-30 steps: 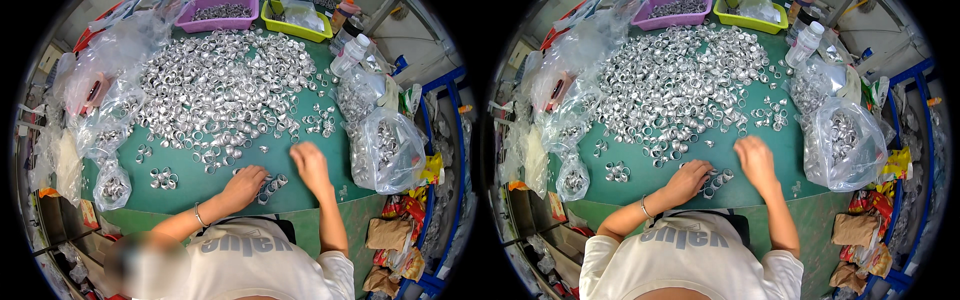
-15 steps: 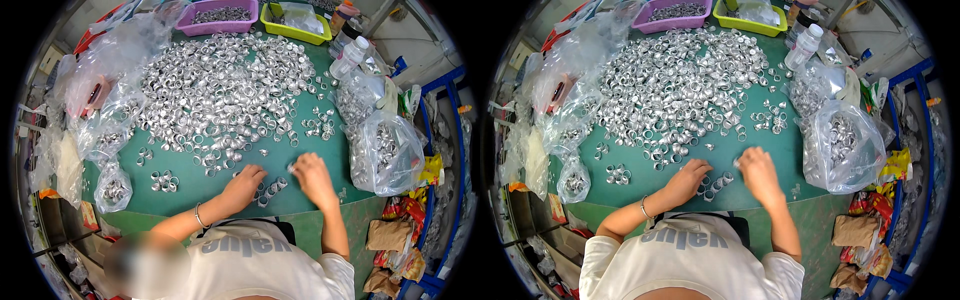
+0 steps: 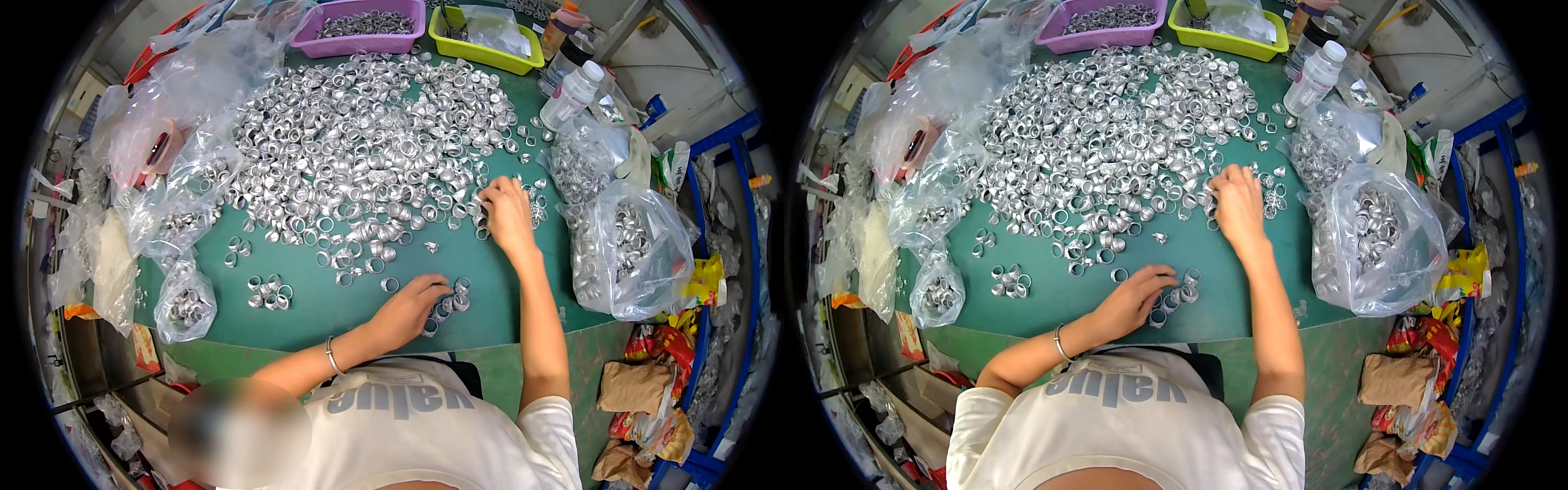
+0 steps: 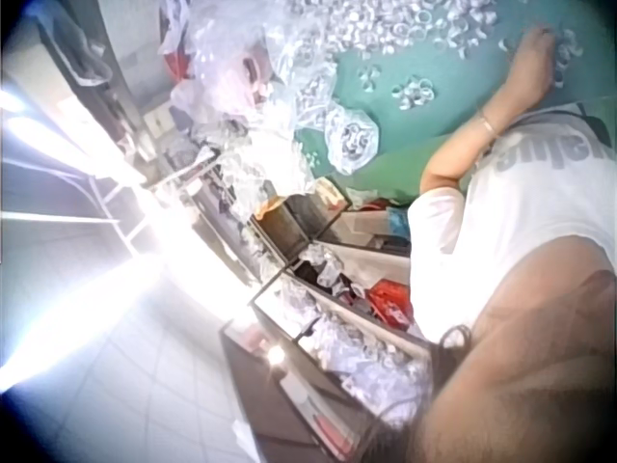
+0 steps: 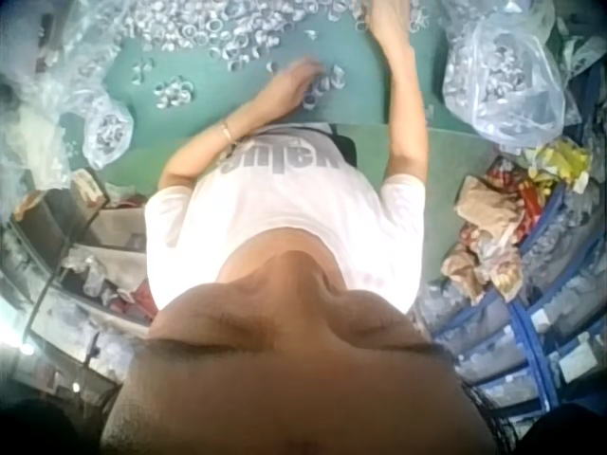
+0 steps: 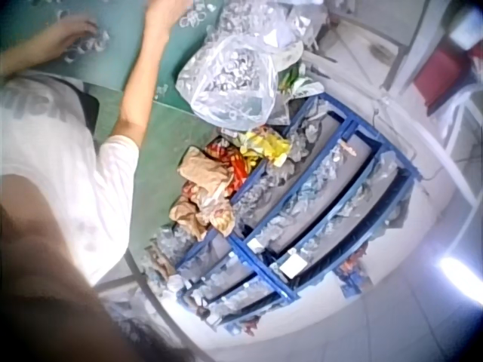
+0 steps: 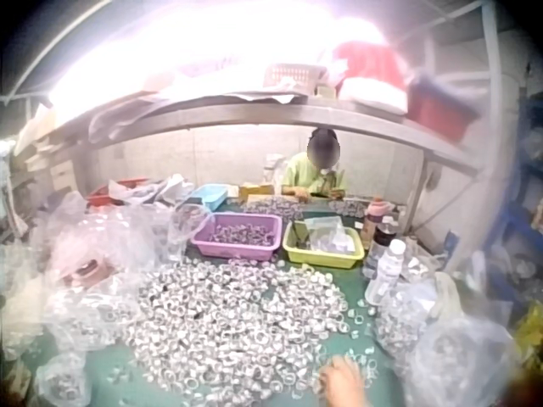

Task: The person picks up metal rings from a large pile on a table, gathers them into their hand, and places them into plastic bags.

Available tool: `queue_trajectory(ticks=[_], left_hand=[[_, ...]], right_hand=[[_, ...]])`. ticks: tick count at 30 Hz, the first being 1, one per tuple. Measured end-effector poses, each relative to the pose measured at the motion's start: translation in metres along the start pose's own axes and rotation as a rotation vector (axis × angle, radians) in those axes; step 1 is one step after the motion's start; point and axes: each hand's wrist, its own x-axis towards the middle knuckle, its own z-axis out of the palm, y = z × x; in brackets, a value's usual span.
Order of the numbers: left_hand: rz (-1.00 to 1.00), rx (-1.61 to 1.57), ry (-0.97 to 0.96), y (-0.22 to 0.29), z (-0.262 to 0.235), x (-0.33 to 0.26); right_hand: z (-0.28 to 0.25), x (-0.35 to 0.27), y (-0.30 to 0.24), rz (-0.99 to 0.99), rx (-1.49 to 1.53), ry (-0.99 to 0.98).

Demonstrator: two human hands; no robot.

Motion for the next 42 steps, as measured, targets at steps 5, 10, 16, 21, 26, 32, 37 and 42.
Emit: queue_trajectory(ticks=[5, 10, 16, 21, 26, 32, 37, 42], left_hand=[[0.022, 0.058, 0.019, 0.001, -0.003, 0.002], [-0.024, 0.108, 0.059, 0.004, -0.008, 0.009], [0.062, 0.343, 0.008, 0.015, 0.004, 0.011], [0.086, 0.351, -0.044, 0.016, 0.006, 0.016], [0.029, 0.29, 0.016, 0.005, -0.005, 0.007], [0.053, 0.292, 0.138, 0.003, -0.011, 0.019], [0.055, 0.314, 0.149, 0.005, -0.013, 0.02], [0.071, 0.299, 0.122, 0.006, -0.006, 0.014]], right_hand=[[-0.025, -0.03, 0.005, 0.048, 0.154, 0.033], [-0.049, -0.084, -0.033, -0.133, 0.172, -0.324], [-0.036, -0.048, -0.017, 0.12, 0.417, -0.269], [0.007, -0.001, -0.01, -0.054, 0.128, 0.051], [-0.017, -0.023, -0.009, 0.137, 0.32, 0.08], [-0.016, -0.088, -0.045, 0.201, 0.353, -0.103], [-0.025, -0.084, -0.041, 0.087, 0.238, -0.147], [-0.004, -0.027, -0.04, 0.087, 0.192, 0.08]])
